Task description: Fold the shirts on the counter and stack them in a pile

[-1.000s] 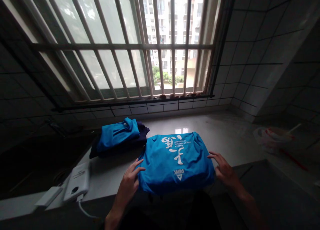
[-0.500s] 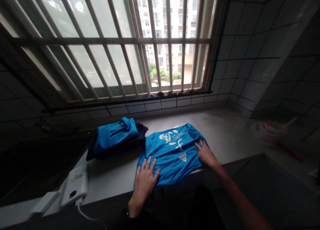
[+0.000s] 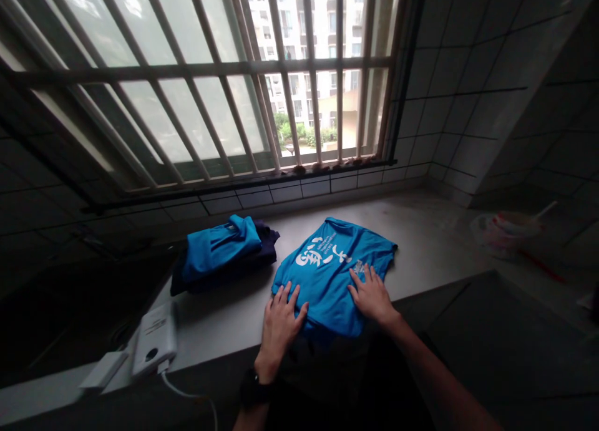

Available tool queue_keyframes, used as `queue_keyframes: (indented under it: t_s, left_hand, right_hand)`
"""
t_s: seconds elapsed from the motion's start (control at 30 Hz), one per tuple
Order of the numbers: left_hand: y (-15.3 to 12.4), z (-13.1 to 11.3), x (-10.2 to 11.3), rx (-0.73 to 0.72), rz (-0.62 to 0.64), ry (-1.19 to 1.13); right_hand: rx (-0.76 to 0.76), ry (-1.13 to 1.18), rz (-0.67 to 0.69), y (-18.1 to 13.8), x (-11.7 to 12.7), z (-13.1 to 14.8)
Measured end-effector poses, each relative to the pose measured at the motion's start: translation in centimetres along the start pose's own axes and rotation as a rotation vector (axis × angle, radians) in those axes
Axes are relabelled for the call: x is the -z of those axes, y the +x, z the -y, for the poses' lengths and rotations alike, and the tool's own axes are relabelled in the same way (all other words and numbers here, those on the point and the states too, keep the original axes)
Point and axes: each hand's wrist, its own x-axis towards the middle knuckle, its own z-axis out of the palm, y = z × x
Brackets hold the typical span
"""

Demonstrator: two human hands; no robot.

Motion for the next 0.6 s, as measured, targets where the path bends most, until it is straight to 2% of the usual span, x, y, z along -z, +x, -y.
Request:
queue_keyframes:
  t_s: [0.1, 0.23, 0.3, 0.37, 0.47, 0.53, 0.6]
  left_hand:
    - [-2.2, -1.7, 0.2, 0.039, -0.018, 0.072]
    - [-4.3, -4.4, 1.9, 0.021, -0.034, 0.107]
    - [-4.5, -4.7, 2.4, -0.014, -0.043, 0.059]
    - [-4.4, -3.9, 2.3, -0.091, -0.056, -0.003]
    - [-4.6, -1.8, 0.8, -0.238, -0.051, -0.05]
    - [-5.4, -0.7, -0.7, -0.291, -0.041, -0.047]
    - [-6.2, -0.1, -2.3, -0.296, -0.073, -0.022]
  right_hand:
    - [0.094, 0.027, 0.046, 1.3, 0.2, -1.4]
    - [0.249, 0.096, 0.176, 5.0, 2.3, -4.2]
    - [0.298, 0.121, 0.222, 6.6, 3.5, -4.9]
    - [0.272, 0.116, 0.218, 7.2, 4.4, -4.9]
    - [0.193, 0.088, 0.054, 5.1, 4.4, -3.4]
    - [0.218, 0.14, -0.095, 1.5, 3.1, -1.9]
    - [0.277, 0.26, -0.185, -2.8, 0.7, -0.2]
